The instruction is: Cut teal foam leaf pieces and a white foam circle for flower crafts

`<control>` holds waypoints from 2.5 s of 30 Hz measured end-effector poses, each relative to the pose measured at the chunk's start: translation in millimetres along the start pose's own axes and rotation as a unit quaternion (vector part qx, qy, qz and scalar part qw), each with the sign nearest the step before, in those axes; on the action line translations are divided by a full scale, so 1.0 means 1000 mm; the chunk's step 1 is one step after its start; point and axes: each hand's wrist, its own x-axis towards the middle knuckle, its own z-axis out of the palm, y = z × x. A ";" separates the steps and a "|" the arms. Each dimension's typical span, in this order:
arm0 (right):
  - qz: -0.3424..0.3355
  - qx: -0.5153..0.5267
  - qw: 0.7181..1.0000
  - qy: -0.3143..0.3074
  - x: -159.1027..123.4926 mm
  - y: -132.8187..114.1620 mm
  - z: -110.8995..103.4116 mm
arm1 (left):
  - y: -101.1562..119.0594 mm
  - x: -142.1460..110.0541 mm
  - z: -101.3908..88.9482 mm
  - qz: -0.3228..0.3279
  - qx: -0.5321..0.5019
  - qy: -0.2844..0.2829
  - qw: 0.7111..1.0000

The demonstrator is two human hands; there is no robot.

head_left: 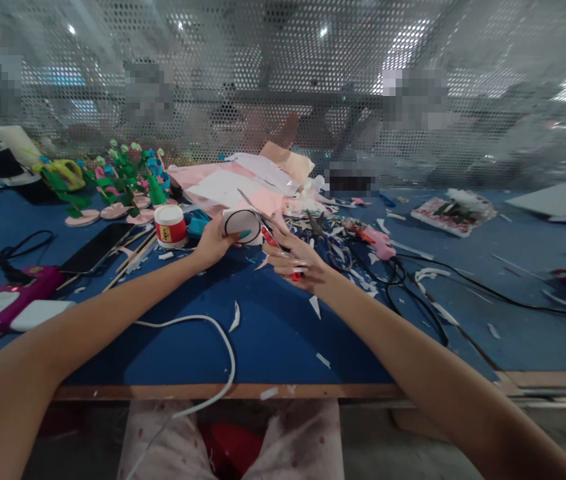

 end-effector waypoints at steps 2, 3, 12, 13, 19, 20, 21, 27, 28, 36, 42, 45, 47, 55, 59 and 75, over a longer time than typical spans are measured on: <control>-0.003 -0.002 1.000 -0.006 0.000 0.000 -0.001 | 0.001 -0.001 0.000 0.002 0.001 -0.001 1.000; -0.006 -0.004 1.000 -0.009 0.000 0.000 0.000 | 0.001 -0.001 0.000 0.002 0.001 0.000 1.000; -0.025 -0.037 0.999 0.002 0.002 0.003 0.005 | 0.000 0.002 0.001 -0.025 -0.007 0.057 0.998; -0.026 -0.041 0.999 0.004 0.003 0.004 0.005 | 0.000 0.002 0.001 -0.028 -0.015 0.063 0.998; -0.035 -0.068 0.997 0.009 0.002 0.006 0.004 | 0.003 0.002 -0.001 -0.027 -0.027 0.069 0.997; -0.035 -0.070 0.997 0.010 0.001 0.006 0.004 | 0.004 0.002 -0.001 -0.021 -0.014 0.069 0.997; -0.035 -0.073 0.997 0.012 0.001 0.006 0.004 | 0.005 0.002 -0.001 -0.013 0.004 0.067 0.998; -0.046 -0.088 0.995 0.005 -0.003 0.006 0.007 | 0.007 -0.001 0.001 0.023 0.083 0.009 0.996; -0.049 -0.091 0.995 0.003 -0.003 0.007 0.009 | 0.006 -0.001 0.002 0.028 0.098 0.008 0.995; -0.097 -0.024 0.987 0.122 0.003 0.000 0.003 | 0.007 0.000 -0.001 -0.005 0.104 0.092 0.990; -0.140 -0.088 0.980 0.113 0.004 -0.005 -0.009 | 0.008 0.002 0.002 -0.036 -0.045 0.090 0.994; -0.152 -0.100 0.974 0.131 0.004 -0.001 -0.003 | 0.010 0.003 0.002 -0.041 -0.055 0.100 0.993; -0.128 -0.082 0.978 0.141 0.004 0.000 0.000 | 0.011 0.003 0.002 -0.033 -0.050 0.102 0.993; -0.098 -0.129 0.985 0.049 -0.003 0.002 0.009 | 0.009 0.003 -0.001 -0.014 0.001 0.118 0.993; -0.101 -0.142 0.983 0.051 -0.003 0.007 0.010 | 0.007 0.003 -0.003 0.011 0.020 0.126 0.992; -0.077 -0.118 0.989 0.045 -0.005 0.004 0.013 | 0.004 0.004 -0.004 0.010 0.039 0.136 0.990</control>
